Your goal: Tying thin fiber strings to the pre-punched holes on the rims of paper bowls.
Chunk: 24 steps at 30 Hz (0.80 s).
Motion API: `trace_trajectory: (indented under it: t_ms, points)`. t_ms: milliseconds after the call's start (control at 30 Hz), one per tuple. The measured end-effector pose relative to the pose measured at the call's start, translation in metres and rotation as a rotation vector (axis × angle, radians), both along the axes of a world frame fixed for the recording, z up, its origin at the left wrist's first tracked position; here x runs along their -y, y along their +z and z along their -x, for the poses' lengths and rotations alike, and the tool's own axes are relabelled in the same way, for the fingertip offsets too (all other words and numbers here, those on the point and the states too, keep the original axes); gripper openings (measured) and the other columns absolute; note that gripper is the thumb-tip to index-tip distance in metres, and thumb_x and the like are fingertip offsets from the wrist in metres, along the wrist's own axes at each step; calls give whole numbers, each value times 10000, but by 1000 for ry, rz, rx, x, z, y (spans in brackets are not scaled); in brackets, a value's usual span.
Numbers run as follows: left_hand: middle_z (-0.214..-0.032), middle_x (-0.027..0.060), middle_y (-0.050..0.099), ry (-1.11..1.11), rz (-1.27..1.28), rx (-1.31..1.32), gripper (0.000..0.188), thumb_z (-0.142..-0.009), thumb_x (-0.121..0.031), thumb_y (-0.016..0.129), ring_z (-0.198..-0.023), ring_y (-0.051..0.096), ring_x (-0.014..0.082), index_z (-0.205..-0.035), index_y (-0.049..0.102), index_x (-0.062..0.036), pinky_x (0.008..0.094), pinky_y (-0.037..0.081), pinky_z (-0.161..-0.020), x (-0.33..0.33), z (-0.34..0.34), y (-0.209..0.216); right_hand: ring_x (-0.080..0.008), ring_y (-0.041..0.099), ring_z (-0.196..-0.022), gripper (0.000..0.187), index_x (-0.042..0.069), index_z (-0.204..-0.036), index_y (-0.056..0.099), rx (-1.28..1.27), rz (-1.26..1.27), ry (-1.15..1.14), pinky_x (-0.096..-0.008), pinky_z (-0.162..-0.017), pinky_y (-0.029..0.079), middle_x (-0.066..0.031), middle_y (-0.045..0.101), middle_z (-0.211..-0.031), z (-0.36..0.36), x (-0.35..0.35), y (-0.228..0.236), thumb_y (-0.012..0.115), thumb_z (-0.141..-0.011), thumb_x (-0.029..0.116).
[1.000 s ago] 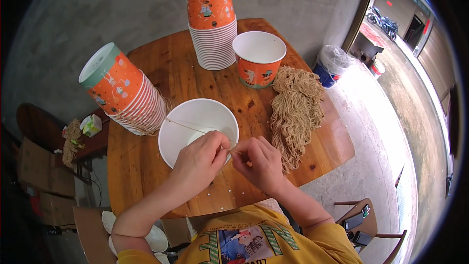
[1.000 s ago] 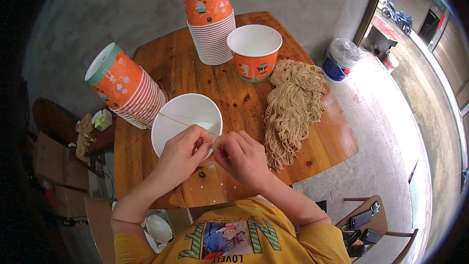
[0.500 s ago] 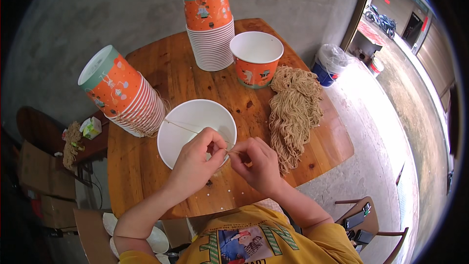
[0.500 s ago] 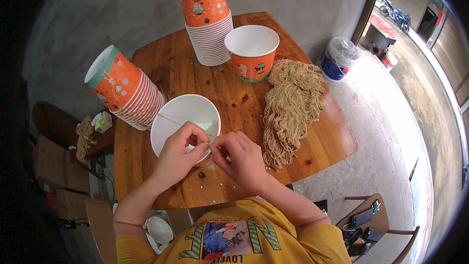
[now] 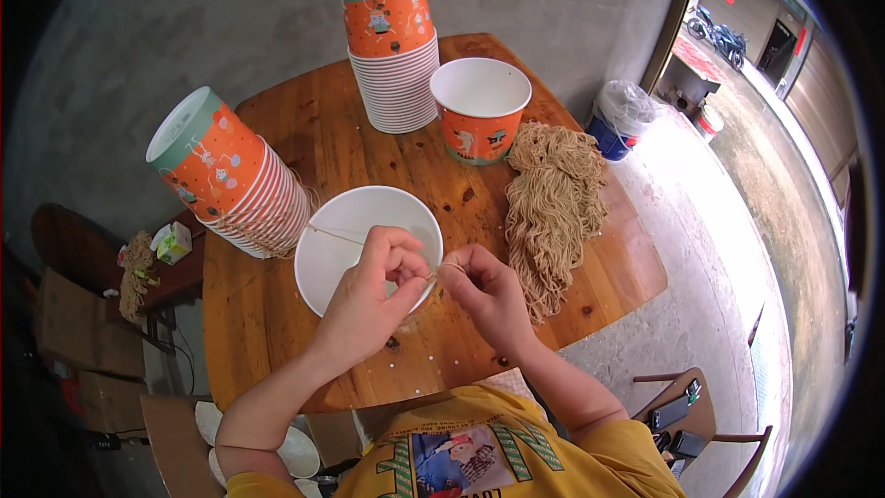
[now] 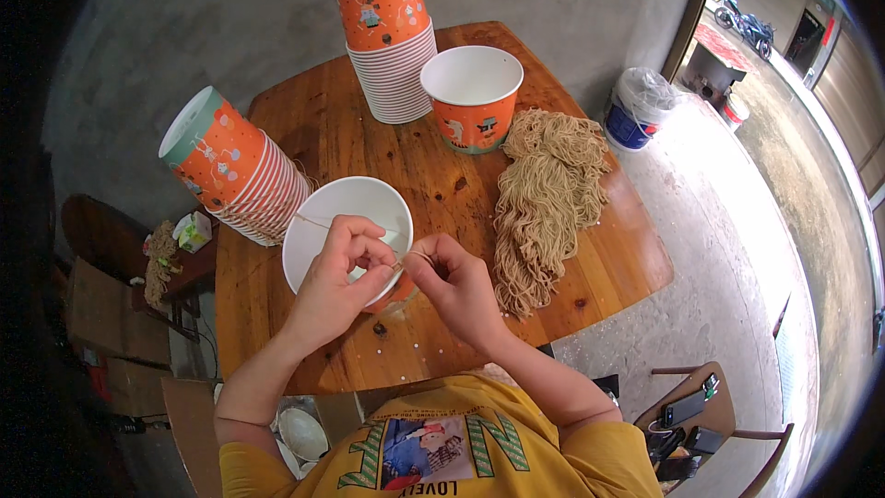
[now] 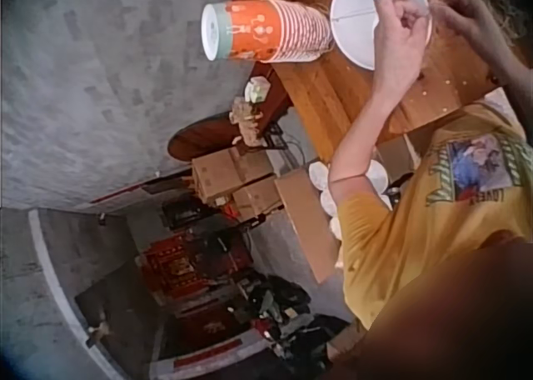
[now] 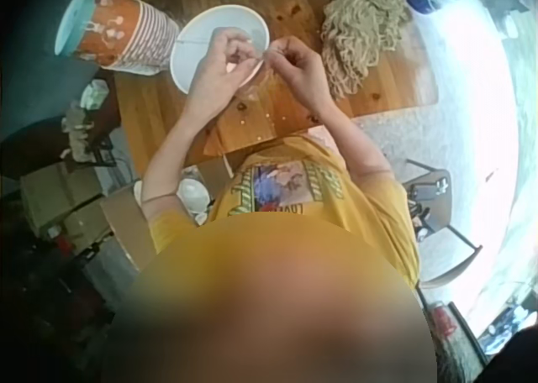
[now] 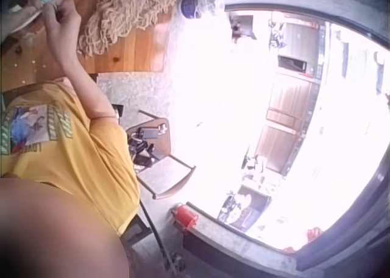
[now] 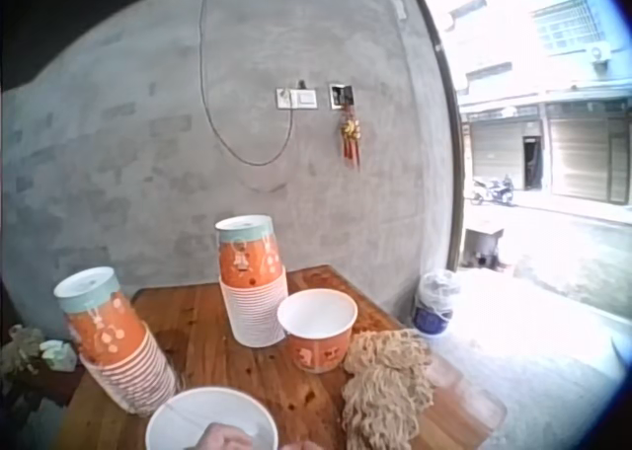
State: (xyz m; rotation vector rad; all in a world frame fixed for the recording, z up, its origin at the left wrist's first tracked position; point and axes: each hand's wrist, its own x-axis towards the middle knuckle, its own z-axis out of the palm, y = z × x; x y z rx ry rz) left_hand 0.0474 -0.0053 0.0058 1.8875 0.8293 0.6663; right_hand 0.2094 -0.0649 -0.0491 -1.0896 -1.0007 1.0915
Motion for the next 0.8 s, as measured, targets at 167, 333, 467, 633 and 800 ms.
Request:
trace_trajectory:
  t_ms: [167,333,467,633,800]
  points:
    - [-898,63,627,-11,8,15,331,-905,-32,579,-842,596,156,-1171,384,-52,313,485,-799,-3,0,-2,-12,488,-681,115,34,-952,570,158,-43,-36,-190,-603,405,57,545,-762,-2,2,-2,631,-928,129]
    - [-905,57,628,-34,42,28,337,-909,-33,582,-850,586,153,-1184,388,-52,307,477,-811,-5,-1,-5,-42,502,-628,149,38,-976,560,500,-204,-166,-214,-547,415,25,546,-731,-5,3,-6,668,-889,92]
    - [-907,55,627,-43,53,36,334,-909,-33,583,-846,582,151,-1182,390,-51,305,473,-815,-5,0,-5,-109,527,-596,199,40,-967,549,608,-376,-228,-246,-530,435,-32,552,-739,-6,5,-4,697,-833,39]
    - [-901,29,589,-41,44,-3,355,-905,28,574,-839,540,98,-1198,385,-38,260,459,-785,-1,-3,1,-141,541,-635,172,29,-929,556,668,-570,-168,-260,-569,450,-62,563,-793,-12,4,-1,665,-807,-24]
    - [-882,50,589,-56,-6,19,338,-911,14,561,-823,571,135,-1200,391,-30,292,478,-773,4,-4,3,-159,558,-673,138,17,-928,590,594,-453,-150,-262,-587,454,-72,569,-823,-10,6,0,628,-811,-46]
